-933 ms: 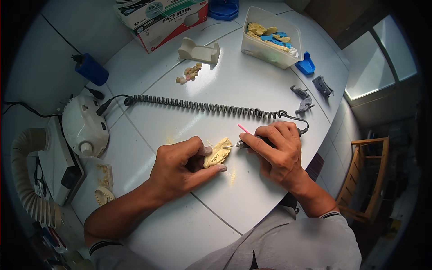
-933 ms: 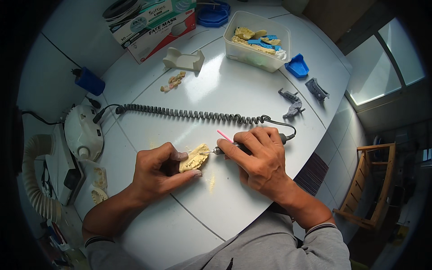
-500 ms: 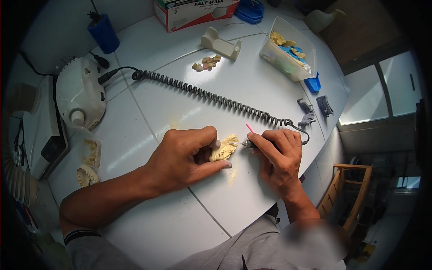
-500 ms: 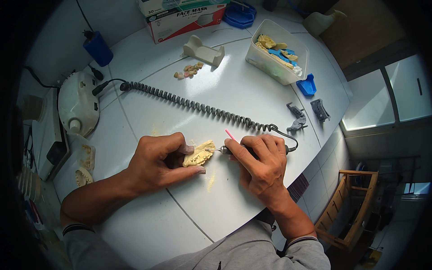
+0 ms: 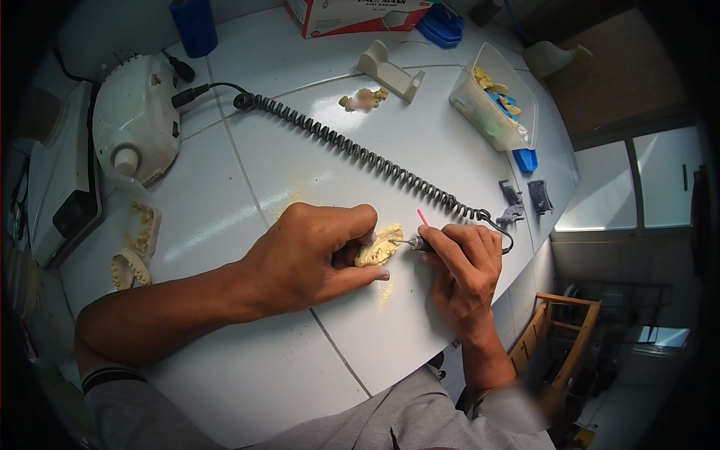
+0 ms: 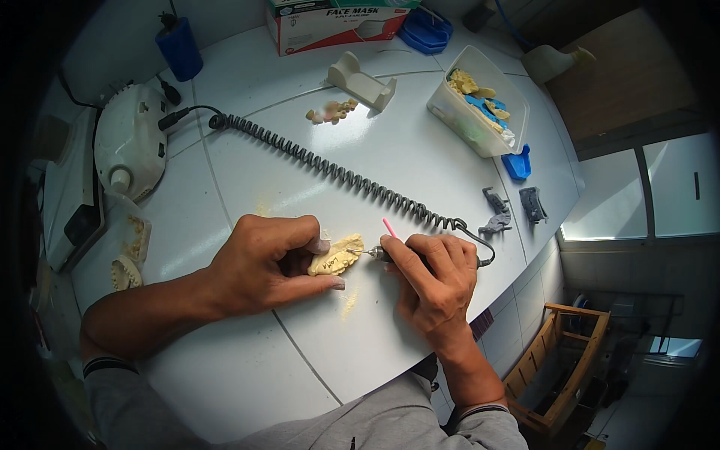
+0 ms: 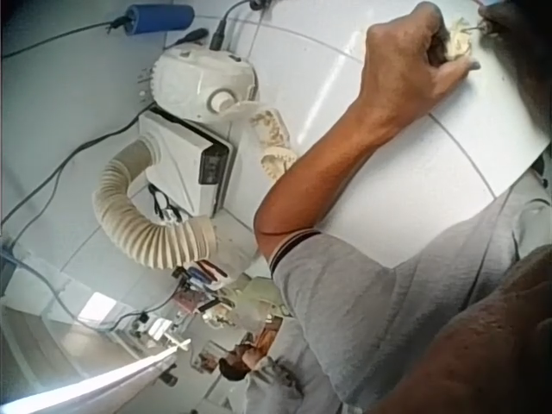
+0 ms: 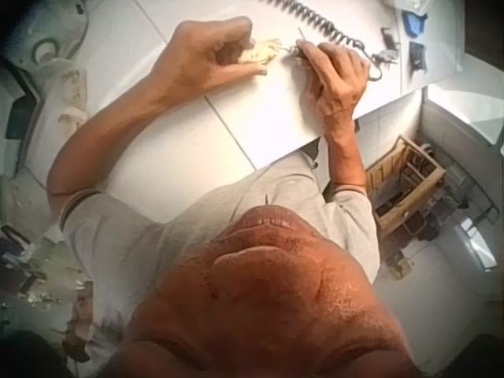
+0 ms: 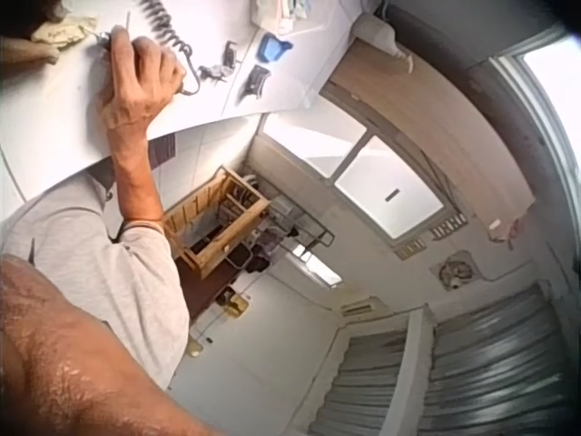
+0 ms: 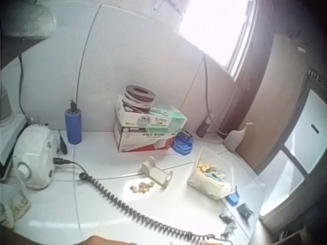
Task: Trimming and refining a plaster dental impression model using a rotary handpiece on a laboratory workbench.
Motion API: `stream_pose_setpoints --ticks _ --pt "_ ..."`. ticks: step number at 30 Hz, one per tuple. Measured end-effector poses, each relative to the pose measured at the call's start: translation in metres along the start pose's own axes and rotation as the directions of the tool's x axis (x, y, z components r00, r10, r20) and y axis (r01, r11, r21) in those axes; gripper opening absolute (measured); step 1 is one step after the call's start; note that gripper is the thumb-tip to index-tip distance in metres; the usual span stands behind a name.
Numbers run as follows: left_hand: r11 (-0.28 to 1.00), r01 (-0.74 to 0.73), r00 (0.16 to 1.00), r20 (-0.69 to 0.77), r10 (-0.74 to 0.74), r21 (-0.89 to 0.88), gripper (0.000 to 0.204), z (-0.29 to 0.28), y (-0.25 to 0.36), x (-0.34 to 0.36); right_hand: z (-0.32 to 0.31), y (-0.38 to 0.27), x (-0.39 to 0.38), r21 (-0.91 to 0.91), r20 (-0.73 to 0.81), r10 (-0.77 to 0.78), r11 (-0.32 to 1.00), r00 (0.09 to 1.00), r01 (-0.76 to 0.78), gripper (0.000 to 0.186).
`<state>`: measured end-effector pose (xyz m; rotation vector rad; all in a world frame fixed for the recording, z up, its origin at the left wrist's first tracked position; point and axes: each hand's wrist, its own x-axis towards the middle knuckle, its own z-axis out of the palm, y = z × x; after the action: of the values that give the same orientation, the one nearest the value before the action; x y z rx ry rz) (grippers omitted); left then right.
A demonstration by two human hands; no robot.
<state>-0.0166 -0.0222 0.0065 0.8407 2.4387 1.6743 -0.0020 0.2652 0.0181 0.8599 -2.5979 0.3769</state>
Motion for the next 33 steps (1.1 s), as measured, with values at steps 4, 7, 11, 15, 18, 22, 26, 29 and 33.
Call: stream_pose_setpoints --ticks 4,7,11,15,18,22,26,29,33 --pt "1.000 -0.007 1.000 -0.002 0.007 0.004 0.044 0.0001 0.0003 0.0004 0.0010 0.0006 -0.0007 0.004 -0.005 -0.001 1.000 1.000 0.001 0.040" --pt "1.000 -0.016 1.000 -0.005 0.016 0.004 0.044 0.0004 -0.0003 0.0003 0.0013 0.0006 -0.0012 0.010 -0.006 0.004 1.000 1.000 -0.004 0.040" --pt "1.000 -0.013 1.000 -0.009 0.013 -0.014 0.043 0.0002 -0.0007 -0.0003 0.0013 0.0001 -0.0014 0.001 -0.003 0.009 1.000 1.000 -0.009 0.040" --pt "1.000 0.003 1.000 -0.002 -0.003 -0.005 0.043 0.0002 0.0002 -0.0003 0.0011 -0.0004 -0.0015 -0.001 0.003 0.017 1.000 1.000 -0.017 0.041" --pt "1.000 0.005 1.000 -0.004 -0.005 -0.011 0.043 0.0004 -0.0004 -0.0007 0.0016 -0.0001 -0.0020 -0.008 0.001 0.011 1.000 1.000 -0.011 0.041" --pt "1.000 -0.004 1.000 -0.005 0.004 0.002 0.043 0.0004 -0.0002 -0.0001 0.0007 -0.0001 -0.0015 -0.007 0.001 0.009 1.000 1.000 -0.009 0.041" --pt "1.000 0.000 1.000 -0.002 0.000 0.001 0.043 0.0002 0.0000 0.0003 0.0005 0.0000 -0.0014 -0.006 0.012 0.017 1.000 1.000 -0.017 0.041" --pt "1.000 -0.007 1.000 -0.010 0.007 -0.006 0.043 0.0005 -0.0003 0.0004 0.0010 -0.0002 -0.0015 -0.006 0.010 0.012 1.000 1.000 -0.012 0.040" --pt "1.000 -0.006 1.000 -0.008 0.006 -0.003 0.043 0.0006 0.0001 0.0003 0.0014 -0.0005 -0.0014 -0.006 0.009 0.015 1.000 1.000 -0.015 0.040"
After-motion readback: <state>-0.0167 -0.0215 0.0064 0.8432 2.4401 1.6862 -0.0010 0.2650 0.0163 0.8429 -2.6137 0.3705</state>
